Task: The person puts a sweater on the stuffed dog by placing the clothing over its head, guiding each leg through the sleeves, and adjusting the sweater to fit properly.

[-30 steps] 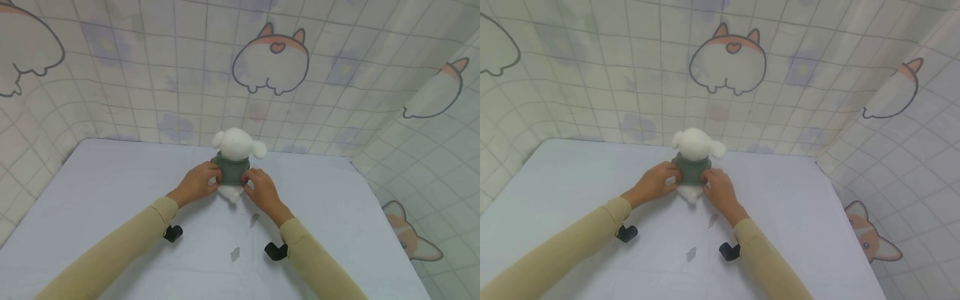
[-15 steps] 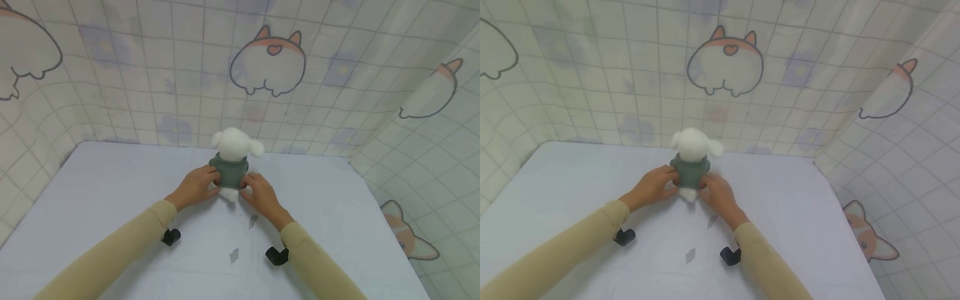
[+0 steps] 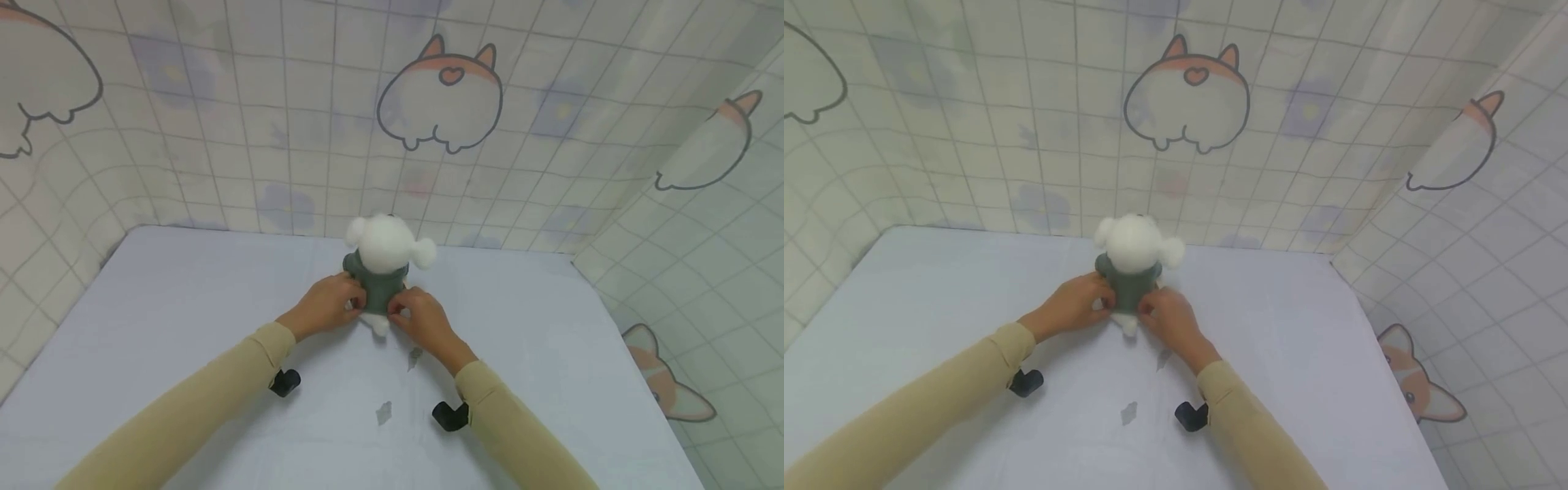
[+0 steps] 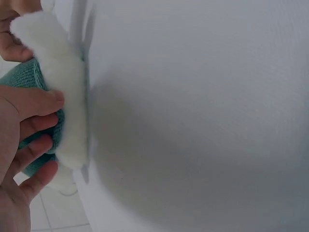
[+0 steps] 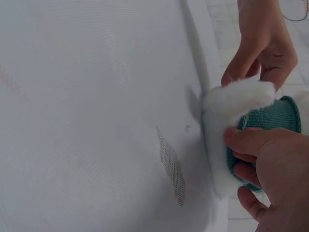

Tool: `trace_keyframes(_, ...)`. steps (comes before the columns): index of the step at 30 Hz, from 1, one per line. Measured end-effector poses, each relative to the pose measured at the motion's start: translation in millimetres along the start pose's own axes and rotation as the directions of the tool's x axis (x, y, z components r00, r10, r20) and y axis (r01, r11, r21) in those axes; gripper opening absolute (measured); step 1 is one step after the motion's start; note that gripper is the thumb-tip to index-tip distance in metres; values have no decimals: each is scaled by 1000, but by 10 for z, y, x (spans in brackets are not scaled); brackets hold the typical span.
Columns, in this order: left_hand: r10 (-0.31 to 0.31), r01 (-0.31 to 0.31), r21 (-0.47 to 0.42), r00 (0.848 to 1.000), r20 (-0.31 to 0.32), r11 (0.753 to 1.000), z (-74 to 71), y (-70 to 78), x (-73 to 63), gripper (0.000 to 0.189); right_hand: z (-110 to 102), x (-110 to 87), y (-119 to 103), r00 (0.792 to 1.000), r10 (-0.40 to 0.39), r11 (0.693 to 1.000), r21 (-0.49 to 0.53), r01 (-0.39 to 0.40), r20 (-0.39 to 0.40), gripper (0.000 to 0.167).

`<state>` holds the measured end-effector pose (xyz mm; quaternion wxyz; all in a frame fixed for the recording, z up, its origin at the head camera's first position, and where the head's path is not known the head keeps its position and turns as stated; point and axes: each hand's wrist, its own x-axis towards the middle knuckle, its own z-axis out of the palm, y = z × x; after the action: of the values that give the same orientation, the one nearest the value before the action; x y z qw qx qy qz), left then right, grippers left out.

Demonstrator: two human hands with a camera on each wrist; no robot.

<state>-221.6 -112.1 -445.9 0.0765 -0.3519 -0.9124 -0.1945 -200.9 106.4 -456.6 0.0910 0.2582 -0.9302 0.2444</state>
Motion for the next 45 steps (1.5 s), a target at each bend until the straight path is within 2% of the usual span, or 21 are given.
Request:
trace_keyframes(4, -16, 18, -28, 998, 54, 999, -49, -13, 8, 8, 1, -13, -12, 1000, 19, 1000, 7, -19, 11, 8)
trace_keyframes(7, -71, 81, -111, 993, 91, 991, -90, -54, 18, 5, -25, 10, -25, 1000, 27, 999, 28, -27, -12, 7)
trace_keyframes(9, -134, 150, -203, 987, 92, 968, -123, -88, 25, 5, -51, 34, -35, 998, 52, 997, 56, -50, -43, 5)
trace_keyframes(12, -226, 229, -320, 973, 45, 919, -168, -126, 39, 13, -87, 80, -50, 987, 109, 990, 98, -98, -122, 9)
trace_keyframes(15, -291, 275, -347, 957, 5, 896, -182, -139, 57, 25, -110, 129, -74, 964, 195, 975, 142, -171, -178, 17)
trace_keyframes(17, -323, 307, -342, 946, 11, 888, -159, -145, 84, 32, -106, 166, -77, 950, 268, 955, 175, -239, -163, 24)
trace_keyframes(20, -362, 357, -329, 931, 49, 874, -102, -148, 125, 38, -84, 215, -88, 924, 374, 911, 221, -349, -83, 37)
trace_keyframes(22, -370, 369, -334, 927, 63, 868, -64, -148, 148, 39, -65, 236, -96, 908, 417, 884, 247, -396, -36, 45)
trace_keyframes(24, -371, 370, -342, 926, 63, 864, -33, -148, 164, 38, -42, 247, -100, 900, 436, 868, 271, -416, -14, 51)
trace_keyframes(28, -360, 348, -375, 932, 39, 859, -9, -131, 171, 38, 11, 254, -93, 898, 440, 860, 293, -419, -8, 57)
trace_keyframes(32, -346, 324, -373, 938, 6, 870, -7, -93, 173, 39, 23, 247, -107, 895, 445, 853, 313, -418, -17, 58)
trace_keyframes(37, -319, 286, -338, 947, -46, 896, -64, 9, 209, 45, -24, 241, -144, 890, 454, 844, 347, -410, -53, 60)
trace_keyframes(40, -297, 264, -308, 953, -65, 914, -110, 89, 229, 47, -76, 241, -167, 878, 472, 827, 382, -412, -75, 65)
trace_keyframes(45, -225, 194, -259, 969, -97, 946, -177, 238, 232, 43, -135, 237, -153, 863, 492, 806, 434, -402, -115, 78)
